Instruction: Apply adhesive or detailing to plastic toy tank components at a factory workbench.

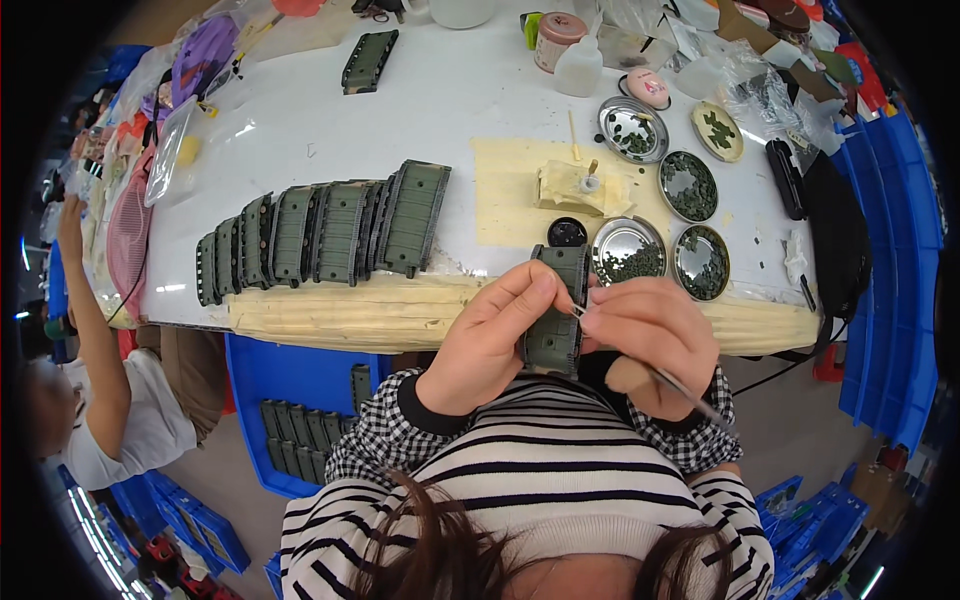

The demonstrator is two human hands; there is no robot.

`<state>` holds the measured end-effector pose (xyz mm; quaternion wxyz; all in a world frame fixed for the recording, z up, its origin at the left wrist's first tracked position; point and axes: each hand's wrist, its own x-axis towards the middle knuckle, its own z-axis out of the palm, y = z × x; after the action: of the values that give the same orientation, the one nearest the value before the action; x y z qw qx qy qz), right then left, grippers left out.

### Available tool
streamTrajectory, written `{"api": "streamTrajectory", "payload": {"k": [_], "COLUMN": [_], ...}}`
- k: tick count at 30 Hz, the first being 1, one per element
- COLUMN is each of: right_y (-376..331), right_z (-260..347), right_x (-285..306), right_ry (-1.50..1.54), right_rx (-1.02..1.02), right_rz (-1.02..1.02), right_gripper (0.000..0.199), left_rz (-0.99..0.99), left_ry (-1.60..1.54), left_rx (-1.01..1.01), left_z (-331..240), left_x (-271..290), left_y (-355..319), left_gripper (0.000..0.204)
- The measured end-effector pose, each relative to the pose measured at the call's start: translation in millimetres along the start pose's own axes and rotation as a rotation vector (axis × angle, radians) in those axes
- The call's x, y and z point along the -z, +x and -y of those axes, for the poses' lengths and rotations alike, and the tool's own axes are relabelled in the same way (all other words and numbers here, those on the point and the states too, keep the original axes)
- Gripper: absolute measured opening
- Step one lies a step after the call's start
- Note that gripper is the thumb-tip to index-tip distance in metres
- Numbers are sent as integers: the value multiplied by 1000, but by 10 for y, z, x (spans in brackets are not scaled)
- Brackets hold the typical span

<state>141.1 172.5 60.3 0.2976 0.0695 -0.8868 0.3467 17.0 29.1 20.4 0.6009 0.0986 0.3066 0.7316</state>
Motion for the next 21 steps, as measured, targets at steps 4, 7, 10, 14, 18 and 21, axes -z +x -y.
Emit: {"api": "streamTrajectory", "payload": {"k": [4, 7, 10, 14, 18, 21], "right_y": [-10, 11, 9, -6, -2, 23], "right_z": [70, 60, 55, 51, 61, 87], "right_x": [-64, -80, -101, -117, -96, -44], "right_ry": [-172, -230, -228, -216, -190, -127], "right_rx": [94, 155, 168, 161, 127, 72], "right_rz": [36, 23, 12, 7, 17, 46], "right_gripper": [33, 33, 31, 30, 30, 32], "left_rz": [-22, -28, -34, -36, -49, -35], "left_ry": [52, 58, 61, 27, 23, 80], "left_rx": [-6, -13, -7, -10, -16, 21], "left_z": [15, -6, -16, 16, 42, 11], "left_x": [13, -11, -21, 2, 10, 27], "left_y": [0, -9, -13, -6, 0, -17], "left_gripper": [28, 28, 28, 26, 24, 29]}}
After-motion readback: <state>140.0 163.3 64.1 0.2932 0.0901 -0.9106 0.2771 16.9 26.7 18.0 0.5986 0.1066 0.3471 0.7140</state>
